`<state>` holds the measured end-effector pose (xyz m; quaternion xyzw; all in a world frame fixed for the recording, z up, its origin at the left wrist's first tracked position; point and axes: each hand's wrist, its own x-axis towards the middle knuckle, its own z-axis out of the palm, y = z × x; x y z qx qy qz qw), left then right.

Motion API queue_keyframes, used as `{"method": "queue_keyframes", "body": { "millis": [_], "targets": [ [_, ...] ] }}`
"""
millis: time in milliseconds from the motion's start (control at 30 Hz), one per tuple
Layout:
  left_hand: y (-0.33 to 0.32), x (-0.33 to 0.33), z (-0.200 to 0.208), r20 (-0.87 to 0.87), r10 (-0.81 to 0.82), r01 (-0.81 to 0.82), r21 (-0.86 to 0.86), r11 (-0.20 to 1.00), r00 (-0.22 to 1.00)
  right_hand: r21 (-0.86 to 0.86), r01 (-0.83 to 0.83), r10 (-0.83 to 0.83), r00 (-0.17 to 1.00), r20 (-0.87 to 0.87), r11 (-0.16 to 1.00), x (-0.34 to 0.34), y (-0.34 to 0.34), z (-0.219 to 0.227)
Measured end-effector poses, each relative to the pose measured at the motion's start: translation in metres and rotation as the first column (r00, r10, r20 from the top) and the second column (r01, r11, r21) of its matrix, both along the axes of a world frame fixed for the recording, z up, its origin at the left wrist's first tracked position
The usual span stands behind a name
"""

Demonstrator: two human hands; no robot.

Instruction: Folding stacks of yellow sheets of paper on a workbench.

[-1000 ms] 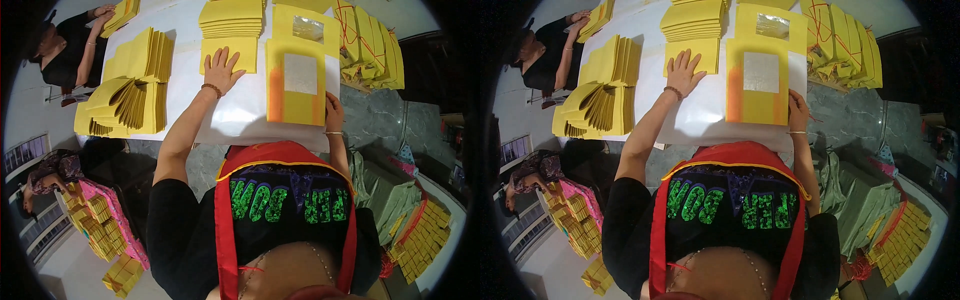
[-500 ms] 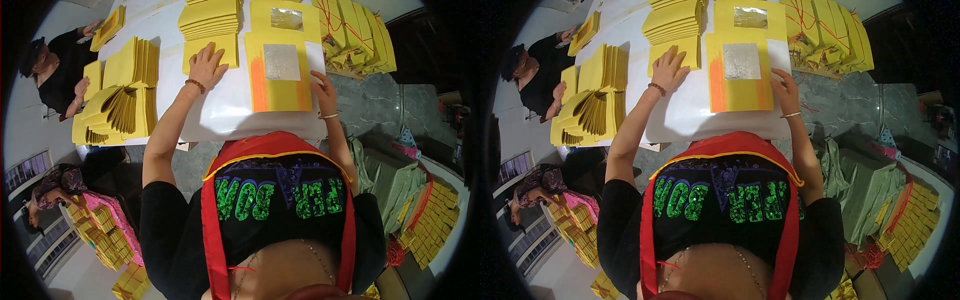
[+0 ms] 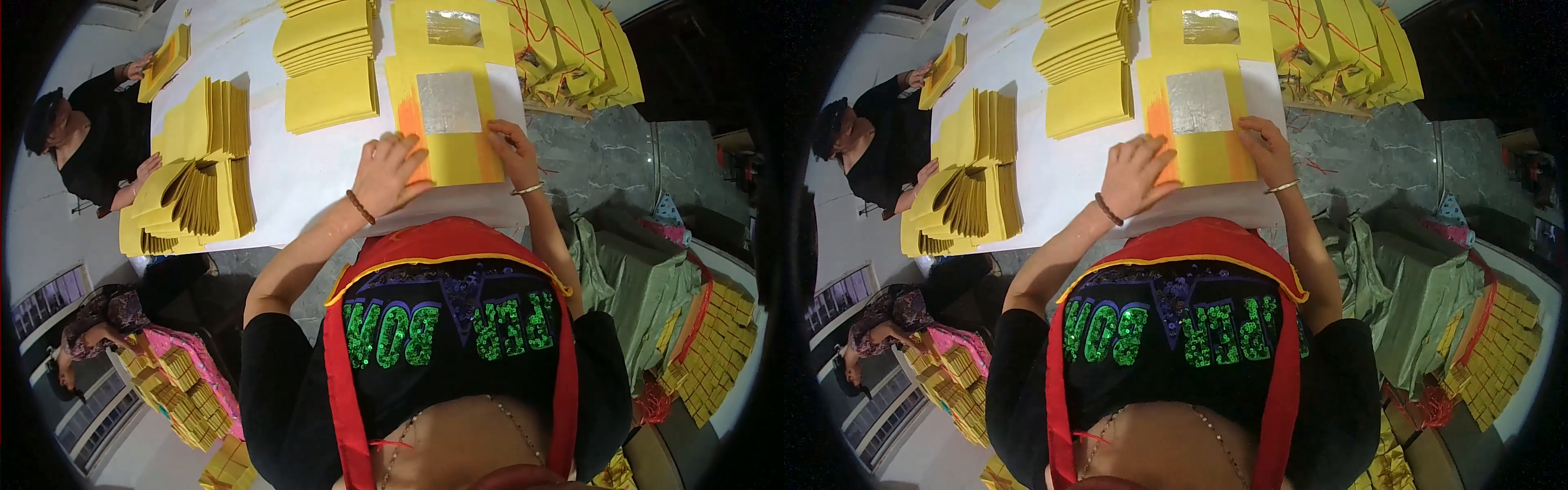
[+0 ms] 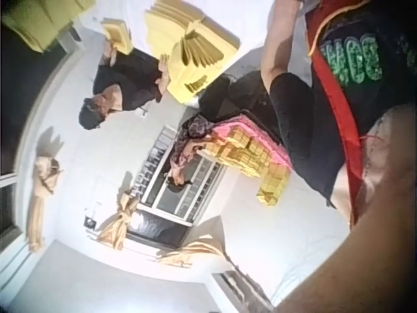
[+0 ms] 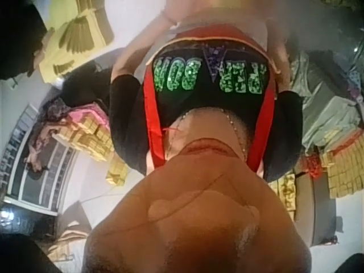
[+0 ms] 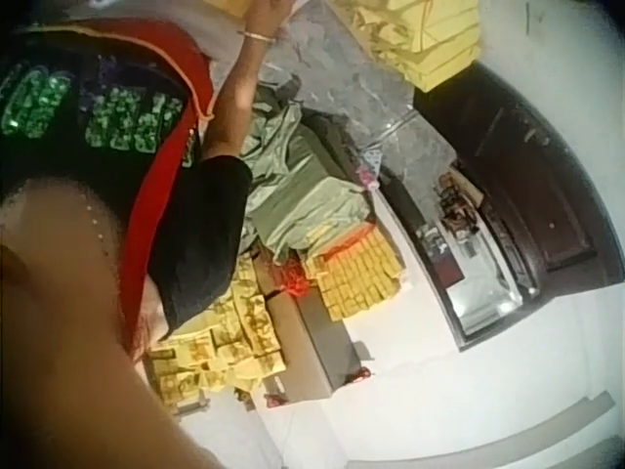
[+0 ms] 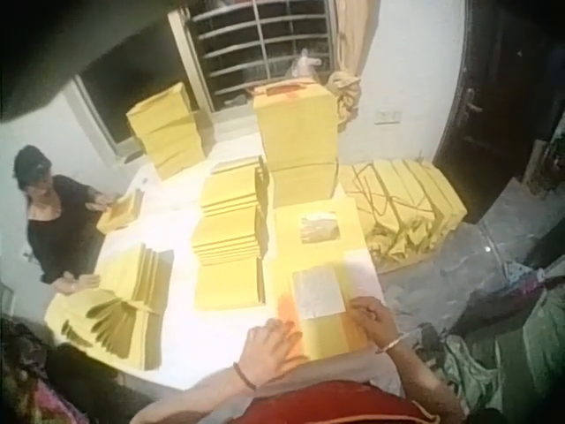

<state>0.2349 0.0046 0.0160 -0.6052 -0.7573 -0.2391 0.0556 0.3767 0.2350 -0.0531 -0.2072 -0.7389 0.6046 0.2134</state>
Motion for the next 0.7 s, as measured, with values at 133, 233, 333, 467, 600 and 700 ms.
{"method": "queue_keyframes", "body": {
  "millis": [133,233,333,467,600,700],
  "targets": [
    [-0.003,0.009,-0.003,-0.063,-0.041,0.034,-0.106,0.994,0.997,-0.158,0.026,-0.026,1.0,0.002,0.987,-0.002,-0.001,-0.002],
    [-0.003,0.006,0.001,-0.069,-0.116,0.108,-0.109,0.988,0.991,-0.19,0.032,-0.039,0.999,-0.033,0.981,-0.002,-0.001,0.001],
    [0.002,0.002,-0.006,-0.051,-0.196,0.191,-0.084,0.978,0.979,-0.186,0.051,-0.054,0.998,-0.01,0.981,0.0,0.001,0.0],
    [-0.001,0.008,-0.004,-0.066,-0.116,0.11,-0.085,0.99,0.991,-0.192,0.017,-0.003,0.997,0.072,0.981,-0.006,-0.002,0.003],
    [0.001,0.007,-0.003,-0.085,-0.098,0.089,-0.095,0.992,0.992,-0.203,-0.021,-0.004,0.992,-0.125,0.979,-0.011,-0.006,0.002],
    [0.0,0.01,-0.001,-0.047,-0.086,0.079,-0.128,0.989,0.995,-0.267,-0.028,0.016,0.999,-0.048,0.963,-0.01,-0.009,0.002]
  ]
}}
